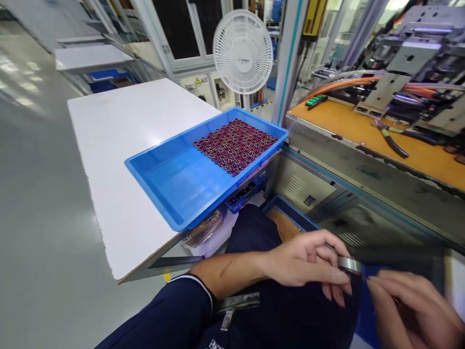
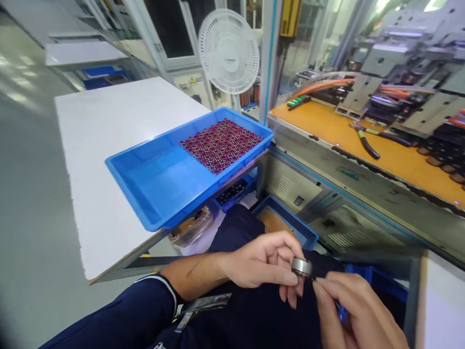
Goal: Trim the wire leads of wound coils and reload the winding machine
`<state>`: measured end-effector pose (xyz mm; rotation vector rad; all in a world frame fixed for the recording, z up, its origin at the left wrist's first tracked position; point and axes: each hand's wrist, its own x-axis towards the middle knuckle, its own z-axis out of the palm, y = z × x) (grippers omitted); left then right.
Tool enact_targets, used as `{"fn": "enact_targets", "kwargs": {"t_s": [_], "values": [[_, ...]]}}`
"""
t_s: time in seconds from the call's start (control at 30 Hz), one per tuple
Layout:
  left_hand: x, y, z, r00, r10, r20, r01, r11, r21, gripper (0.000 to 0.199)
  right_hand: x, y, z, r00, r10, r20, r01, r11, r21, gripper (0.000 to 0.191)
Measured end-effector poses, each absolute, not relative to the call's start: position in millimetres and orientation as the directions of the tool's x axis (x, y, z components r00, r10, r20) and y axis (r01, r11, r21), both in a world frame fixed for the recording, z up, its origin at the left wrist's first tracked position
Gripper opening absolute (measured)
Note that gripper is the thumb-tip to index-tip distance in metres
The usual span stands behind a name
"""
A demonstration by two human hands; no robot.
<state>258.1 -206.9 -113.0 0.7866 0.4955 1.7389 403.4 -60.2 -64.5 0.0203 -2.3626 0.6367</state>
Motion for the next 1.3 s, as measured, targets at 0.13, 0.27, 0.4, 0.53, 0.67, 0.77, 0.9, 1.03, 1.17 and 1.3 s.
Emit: {"fn": "enact_targets", "kwargs": {"t_s": [0.13,0.27,0.4,0.53,0.67,0.77,0.9,1.03,1.17,1.3], "values": [[258.2,-214.7,-97.6,-0.370,0.892,0.259,-0.633,-0.446,0.632,0.035,389.8,-84.2,-42.6,-0.767,0.230,0.598,-0.108,0.873,-0.475,0.004],[257.2,-213.8,-89.5,-0.446,0.873,0.199,-0.672,-0.473,0.570,0.042,385.6,-89.7,-34.2,-0.782,0.248,0.573,-0.173,0.796,-0.580,0.008],[258.3,-202.5,-101.1,-0.191,0.973,0.126,-0.756,-0.228,0.613,0.051,389.7,-81.8,-37.7,-0.795,0.174,0.582,-0.255,0.774,-0.579,0.010],[257.2,-197.0,-109.7,-0.012,0.991,0.130,-0.722,-0.099,0.685,0.050,390.2,-77.7,-40.1,-0.791,0.165,0.589,-0.249,0.792,-0.558,0.010],[256.3,-201.0,-101.9,-0.169,0.975,0.145,-0.647,-0.221,0.730,0.041,389.0,-77.2,-41.7,-0.777,0.258,0.573,-0.186,0.777,-0.602,0.008],[259.0,-202.8,-95.4,-0.307,0.940,0.150,-0.596,-0.313,0.739,0.039,389.5,-76.7,-46.0,-0.777,0.335,0.534,-0.133,0.741,-0.658,0.008],[263.6,-200.8,-92.9,-0.510,0.823,0.250,-0.390,-0.481,0.786,0.038,388.8,-78.8,-50.4,-0.769,0.367,0.524,-0.130,0.712,-0.690,0.009],[264.1,-198.7,-93.4,-0.602,0.737,0.308,-0.223,-0.525,0.821,0.032,385.6,-84.9,-46.5,-0.744,0.445,0.498,-0.082,0.679,-0.730,0.011],[260.1,-198.8,-93.9,-0.593,0.735,0.330,-0.149,-0.503,0.852,0.026,385.6,-86.3,-44.0,-0.817,0.535,0.214,0.038,0.420,-0.907,0.023],[256.1,-199.5,-94.3,-0.546,0.747,0.380,-0.227,-0.568,0.791,0.024,386.9,-83.5,-51.6,-0.892,0.449,-0.054,0.097,0.074,-0.992,0.033]]}}
